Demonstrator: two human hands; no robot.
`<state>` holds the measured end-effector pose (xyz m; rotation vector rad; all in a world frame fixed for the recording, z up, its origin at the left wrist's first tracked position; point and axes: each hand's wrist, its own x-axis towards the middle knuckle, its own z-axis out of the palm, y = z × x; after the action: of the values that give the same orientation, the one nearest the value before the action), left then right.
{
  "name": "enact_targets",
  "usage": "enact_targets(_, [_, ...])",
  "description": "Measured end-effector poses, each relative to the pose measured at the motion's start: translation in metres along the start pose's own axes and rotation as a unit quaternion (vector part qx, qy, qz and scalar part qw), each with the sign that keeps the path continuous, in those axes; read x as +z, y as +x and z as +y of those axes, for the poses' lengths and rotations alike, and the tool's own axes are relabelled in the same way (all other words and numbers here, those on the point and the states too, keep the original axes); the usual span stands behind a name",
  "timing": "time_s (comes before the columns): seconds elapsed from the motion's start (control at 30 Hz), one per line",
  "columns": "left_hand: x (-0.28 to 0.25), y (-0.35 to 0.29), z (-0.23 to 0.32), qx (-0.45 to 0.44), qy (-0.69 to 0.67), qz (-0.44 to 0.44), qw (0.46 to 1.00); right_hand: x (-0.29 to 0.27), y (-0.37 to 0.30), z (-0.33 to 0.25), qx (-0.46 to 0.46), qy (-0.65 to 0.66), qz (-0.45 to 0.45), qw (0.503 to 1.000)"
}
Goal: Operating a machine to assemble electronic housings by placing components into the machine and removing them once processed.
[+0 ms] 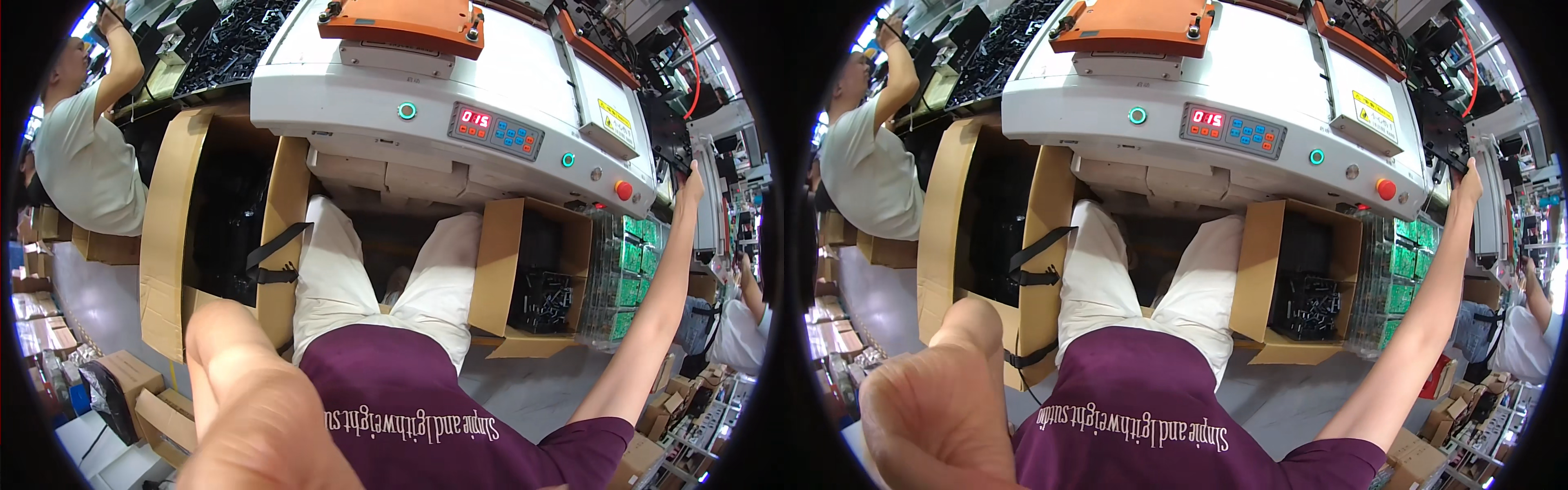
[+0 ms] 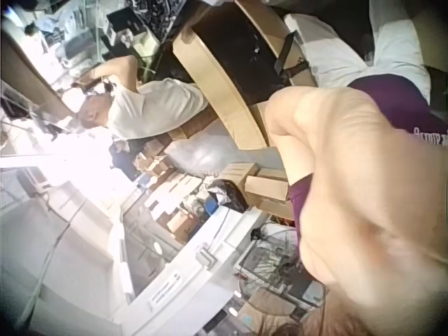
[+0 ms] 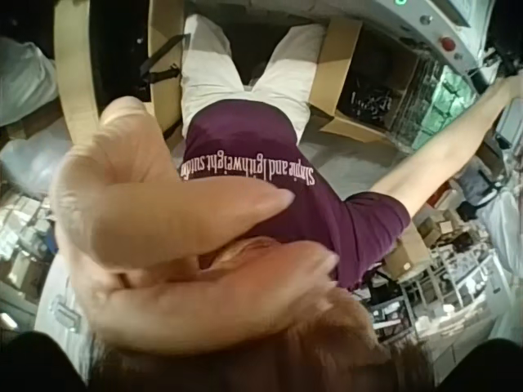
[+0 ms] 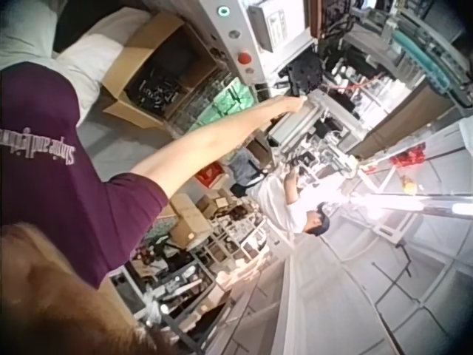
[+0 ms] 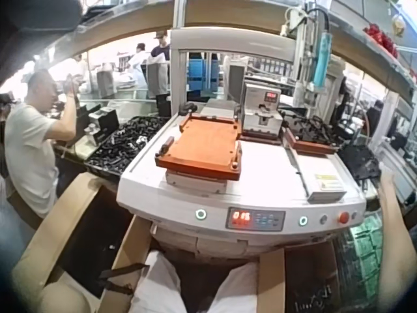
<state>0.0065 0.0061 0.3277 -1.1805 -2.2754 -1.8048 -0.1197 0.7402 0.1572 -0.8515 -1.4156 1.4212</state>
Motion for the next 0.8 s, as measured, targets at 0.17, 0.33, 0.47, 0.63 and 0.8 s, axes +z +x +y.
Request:
enact_targets(0.17, [0.023,-0.011,-0.003,-0.015,0.158,0.148,0.976,0.002,0.052,0.034,0.007,0.009,-0.110,0.994])
enact_targets(0.33, [0.017,-0.018,-0.005,-0.015,0.182,0.144,0.973,0.004,0.083,0.058,0.067,-0.093,-0.129,0.985])
enact_targets(0.47, [0.013,-0.020,-0.007,-0.005,0.194,0.128,0.973,0.008,0.073,0.073,0.083,-0.096,-0.240,0.962])
enact_targets(0.63, [0.010,-0.022,-0.005,0.016,0.203,0.102,0.974,0.012,0.046,0.070,0.115,-0.125,-0.212,0.962])
enact_targets(0.8, [0.012,-0.008,-0.001,0.022,0.154,0.079,0.985,0.010,0.081,0.105,0.142,-0.151,-0.191,0.959])
